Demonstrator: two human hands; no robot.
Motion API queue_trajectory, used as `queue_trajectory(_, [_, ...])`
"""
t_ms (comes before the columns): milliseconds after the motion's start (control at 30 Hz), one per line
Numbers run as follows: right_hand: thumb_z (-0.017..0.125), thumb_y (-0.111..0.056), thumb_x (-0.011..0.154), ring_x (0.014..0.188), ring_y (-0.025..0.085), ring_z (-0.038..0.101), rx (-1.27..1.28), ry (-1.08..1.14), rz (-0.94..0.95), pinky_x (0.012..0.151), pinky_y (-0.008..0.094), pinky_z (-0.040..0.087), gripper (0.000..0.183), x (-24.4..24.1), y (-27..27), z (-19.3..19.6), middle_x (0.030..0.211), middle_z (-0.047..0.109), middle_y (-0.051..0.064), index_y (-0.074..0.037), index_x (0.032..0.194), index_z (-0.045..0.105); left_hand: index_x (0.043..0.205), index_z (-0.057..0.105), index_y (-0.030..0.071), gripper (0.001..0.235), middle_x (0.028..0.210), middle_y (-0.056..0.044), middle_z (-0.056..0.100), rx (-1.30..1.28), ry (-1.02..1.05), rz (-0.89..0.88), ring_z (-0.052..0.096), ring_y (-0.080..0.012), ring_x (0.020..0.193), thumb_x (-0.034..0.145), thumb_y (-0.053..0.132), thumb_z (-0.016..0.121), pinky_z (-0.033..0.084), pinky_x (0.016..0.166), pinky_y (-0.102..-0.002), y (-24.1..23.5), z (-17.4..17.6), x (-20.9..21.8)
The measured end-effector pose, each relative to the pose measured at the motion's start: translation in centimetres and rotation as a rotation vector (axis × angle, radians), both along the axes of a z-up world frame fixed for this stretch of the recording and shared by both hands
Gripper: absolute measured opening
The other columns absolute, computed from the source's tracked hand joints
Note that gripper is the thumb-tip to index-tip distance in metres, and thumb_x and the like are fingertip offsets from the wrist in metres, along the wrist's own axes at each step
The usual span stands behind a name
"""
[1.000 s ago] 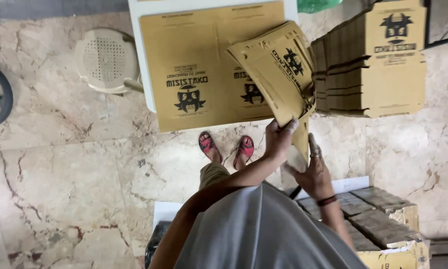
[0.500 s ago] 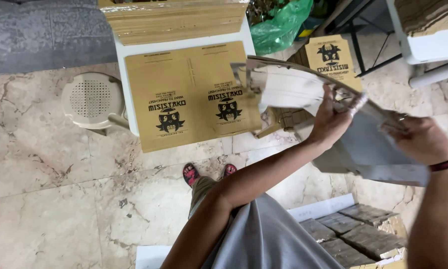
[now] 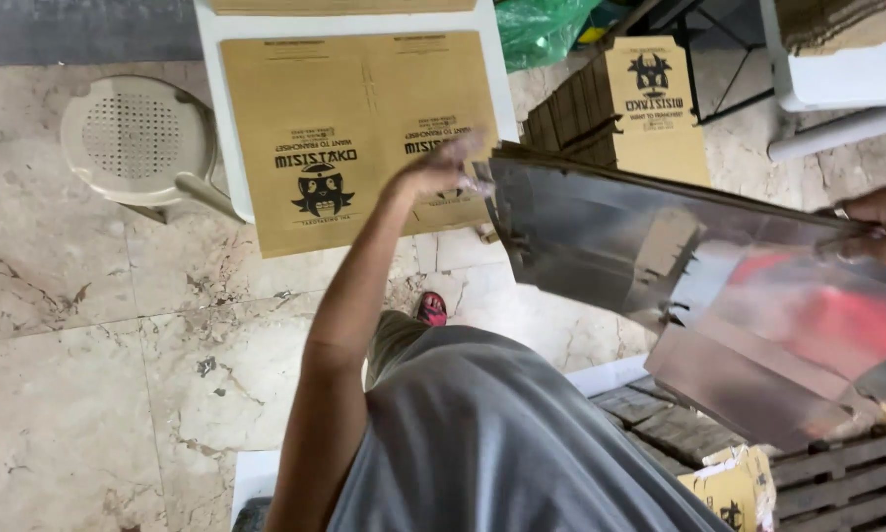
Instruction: The person manually separates pre-cut cardboard shapes from the surrounding waste material, clears the waste from a metal template, and places the scraps in a bin.
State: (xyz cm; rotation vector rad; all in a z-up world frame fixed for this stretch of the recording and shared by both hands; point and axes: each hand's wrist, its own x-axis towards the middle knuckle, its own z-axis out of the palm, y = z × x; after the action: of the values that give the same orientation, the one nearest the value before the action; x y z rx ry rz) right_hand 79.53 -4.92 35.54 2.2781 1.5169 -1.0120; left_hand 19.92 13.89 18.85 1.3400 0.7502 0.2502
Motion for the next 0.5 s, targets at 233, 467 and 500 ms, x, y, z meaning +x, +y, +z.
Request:
queue_trajectory(233, [0.047, 0.024, 0.105, 0.103, 0.066, 0.062, 0.264, 0.155, -0.385, 0.095, 0.062, 0.052, 0.025, -6.9, -2.0, 4.5, 0.120, 0.059, 0.055, 0.034, 0.129, 0.047, 0.093, 0.071, 0.013, 0.019, 0.105, -0.009, 0.073, -0.187, -0.291, 0.146, 0.069, -0.0224, 0.110, 0.088, -0.005, 0.071, 0.059, 0.103, -0.034, -1.6, -11.6, 2.9])
queue_trajectory(467, [0.088, -0.010, 0.076, 0.100, 0.020, 0.067, 0.297, 0.024, 0.098, 0.084, 0.031, 0.048, 0.039, -12.2, 5.3, 1.9, 0.098, 0.083, 0.014, -0.002, 0.114, 0.086, 0.099, 0.077, 0.005, 0.014, 0.114, -0.014, 0.077, -0.071, -0.329, 0.164, 0.076, -0.0262, 0.107, 0.086, 0.003, 0.075, 0.066, 0.088, -0.038, 1.1, -2.2, -9.0])
queue_trajectory(500, [0.085, -0.010, 0.079, 0.103, 0.012, 0.059, 0.290, 0.112, 0.123, 0.082, 0.028, 0.045, 0.040, -12.8, 7.1, 0.9, 0.100, 0.082, 0.011, -0.005, 0.119, 0.084, 0.103, 0.080, 0.012, 0.021, 0.109, -0.006, 0.080, 0.104, -0.229, 0.154, 0.079, -0.0158, 0.097, 0.083, 0.020, 0.082, 0.066, 0.081, -0.029, 1.4, -0.6, -11.1])
